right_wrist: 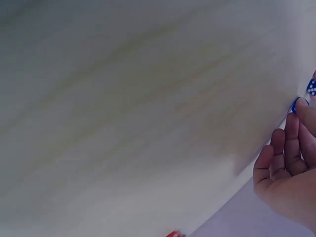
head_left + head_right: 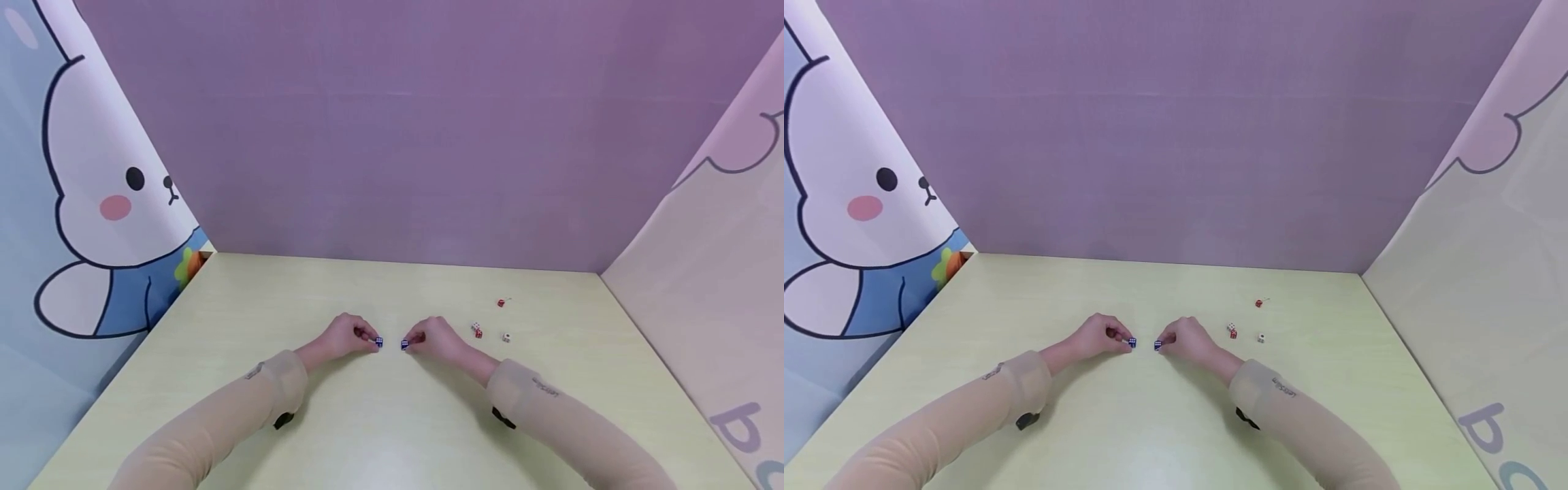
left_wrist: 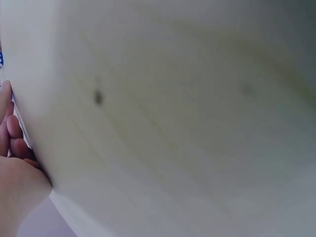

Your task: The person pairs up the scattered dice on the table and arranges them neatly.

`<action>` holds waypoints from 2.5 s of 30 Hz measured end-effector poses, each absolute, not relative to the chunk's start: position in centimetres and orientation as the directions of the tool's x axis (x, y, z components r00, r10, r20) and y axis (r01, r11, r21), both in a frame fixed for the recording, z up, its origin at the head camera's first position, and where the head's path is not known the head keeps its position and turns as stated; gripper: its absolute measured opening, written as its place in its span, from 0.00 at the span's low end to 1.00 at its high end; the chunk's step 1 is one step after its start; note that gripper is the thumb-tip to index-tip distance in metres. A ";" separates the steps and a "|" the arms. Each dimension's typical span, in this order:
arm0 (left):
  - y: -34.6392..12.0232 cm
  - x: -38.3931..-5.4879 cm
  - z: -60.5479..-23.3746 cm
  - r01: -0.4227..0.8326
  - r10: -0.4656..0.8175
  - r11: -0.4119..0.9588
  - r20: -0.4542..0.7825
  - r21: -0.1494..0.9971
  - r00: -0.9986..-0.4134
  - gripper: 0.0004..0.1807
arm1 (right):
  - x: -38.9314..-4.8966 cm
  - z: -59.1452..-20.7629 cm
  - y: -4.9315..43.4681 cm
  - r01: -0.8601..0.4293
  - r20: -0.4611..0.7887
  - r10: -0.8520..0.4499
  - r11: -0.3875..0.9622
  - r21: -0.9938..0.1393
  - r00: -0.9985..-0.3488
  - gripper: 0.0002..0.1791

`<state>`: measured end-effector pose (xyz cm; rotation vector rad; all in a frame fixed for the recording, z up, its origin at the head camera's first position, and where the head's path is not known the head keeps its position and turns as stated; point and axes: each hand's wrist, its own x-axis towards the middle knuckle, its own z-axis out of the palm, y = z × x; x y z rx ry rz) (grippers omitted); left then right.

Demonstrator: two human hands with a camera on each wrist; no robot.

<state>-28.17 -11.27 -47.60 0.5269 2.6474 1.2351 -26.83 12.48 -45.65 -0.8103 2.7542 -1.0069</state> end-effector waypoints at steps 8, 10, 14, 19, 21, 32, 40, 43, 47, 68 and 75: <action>-10.8 -28.1 -47.2 0.215 0.355 0.606 -0.019 0.766 -0.935 0.10 | -27.0 -45.5 10.5 -0.453 0.103 -0.510 0.634 -0.626 -0.854 0.06; -10.7 -28.1 -47.1 0.206 0.346 0.600 -0.018 0.773 -0.938 0.10 | -27.1 -45.5 10.2 -0.456 0.107 -0.510 0.631 -0.627 -0.853 0.06; -10.5 -28.0 -46.9 0.186 0.332 0.594 -0.027 0.782 -0.943 0.10 | -27.2 -45.5 9.8 -0.452 0.103 -0.512 0.626 -0.635 -0.853 0.06; -10.5 -27.8 -46.7 0.189 0.334 0.596 -0.028 0.780 -0.942 0.10 | -27.3 -45.4 9.6 -0.452 0.094 -0.516 0.632 -0.630 -0.852 0.06; -10.5 -27.7 -46.6 0.193 0.337 0.598 -0.026 0.778 -0.941 0.10 | -27.3 -45.3 9.5 -0.454 0.091 -0.518 0.635 -0.625 -0.850 0.06; -10.5 -27.7 -46.6 0.172 0.328 0.608 -0.048 0.775 -0.943 0.10 | -26.9 -45.3 10.6 -0.503 0.127 -0.551 0.613 -0.609 -0.825 0.11; -10.6 -27.9 -47.0 0.171 0.329 0.609 -0.051 0.775 -0.943 0.09 | -26.0 -44.2 14.4 -0.478 0.149 -0.489 0.667 -0.572 -0.860 0.13; -10.7 -27.9 -47.0 0.166 0.329 0.601 -0.052 0.781 -0.943 0.10 | -26.1 -44.0 16.5 -0.444 0.160 -0.434 0.703 -0.555 -0.887 0.13; -10.7 -27.9 -47.0 0.167 0.330 0.598 -0.051 0.784 -0.943 0.10 | -26.4 -43.9 19.2 -0.398 0.187 -0.353 0.755 -0.522 -0.916 0.12; -10.7 -28.0 -47.1 0.182 0.342 0.598 -0.042 0.781 -0.939 0.10 | -28.2 -44.8 23.6 -0.151 0.072 -0.133 0.848 -0.508 -0.988 0.09; -10.7 -28.0 -47.0 0.185 0.342 0.593 -0.038 0.783 -0.939 0.10 | -28.8 -44.6 22.8 -0.216 0.084 -0.201 0.847 -0.485 -0.976 0.06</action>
